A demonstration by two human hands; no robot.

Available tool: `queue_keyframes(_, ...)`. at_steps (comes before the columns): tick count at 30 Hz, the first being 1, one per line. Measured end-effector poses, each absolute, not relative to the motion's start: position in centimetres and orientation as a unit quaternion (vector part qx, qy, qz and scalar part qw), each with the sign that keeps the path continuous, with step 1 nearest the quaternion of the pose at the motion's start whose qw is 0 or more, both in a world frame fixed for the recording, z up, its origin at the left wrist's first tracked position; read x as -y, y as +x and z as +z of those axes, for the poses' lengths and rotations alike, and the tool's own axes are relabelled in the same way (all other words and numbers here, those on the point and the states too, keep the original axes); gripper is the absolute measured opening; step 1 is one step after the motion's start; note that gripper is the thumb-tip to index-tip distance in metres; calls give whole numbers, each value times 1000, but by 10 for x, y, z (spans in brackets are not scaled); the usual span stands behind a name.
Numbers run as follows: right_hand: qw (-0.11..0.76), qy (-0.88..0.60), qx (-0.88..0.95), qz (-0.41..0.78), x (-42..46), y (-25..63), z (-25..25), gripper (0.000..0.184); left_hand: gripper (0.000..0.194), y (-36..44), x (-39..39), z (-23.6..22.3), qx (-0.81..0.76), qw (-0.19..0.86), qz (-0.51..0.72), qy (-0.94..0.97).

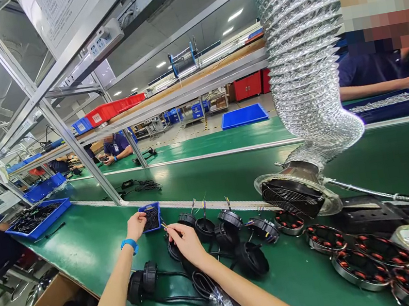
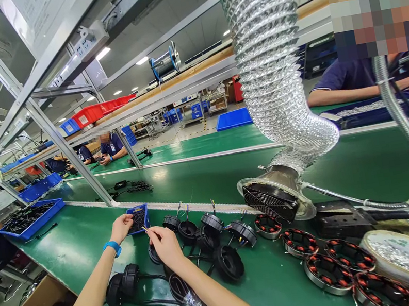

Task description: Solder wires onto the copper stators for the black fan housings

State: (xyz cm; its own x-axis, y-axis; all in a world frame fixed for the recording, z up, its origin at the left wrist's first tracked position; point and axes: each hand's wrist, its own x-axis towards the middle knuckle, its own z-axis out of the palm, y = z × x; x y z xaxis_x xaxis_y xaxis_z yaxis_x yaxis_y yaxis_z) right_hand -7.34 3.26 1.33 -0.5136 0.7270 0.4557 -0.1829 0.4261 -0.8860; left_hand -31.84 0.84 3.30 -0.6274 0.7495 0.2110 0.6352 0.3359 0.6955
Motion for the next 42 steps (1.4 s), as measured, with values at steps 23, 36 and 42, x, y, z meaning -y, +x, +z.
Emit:
queue_keyframes(23,465,-185,698,512,-33,-69,19,33,50,-220,43,87,-630,254,532,505)
queue_keyframes(36,467,-171,704,506,-35,-71,15,34,43,-205,51,96,-620,248,536,517)
queue_keyframes(42,462,-170,706,509,-34,-71,17,33,40,-200,54,94,-609,254,505,556)
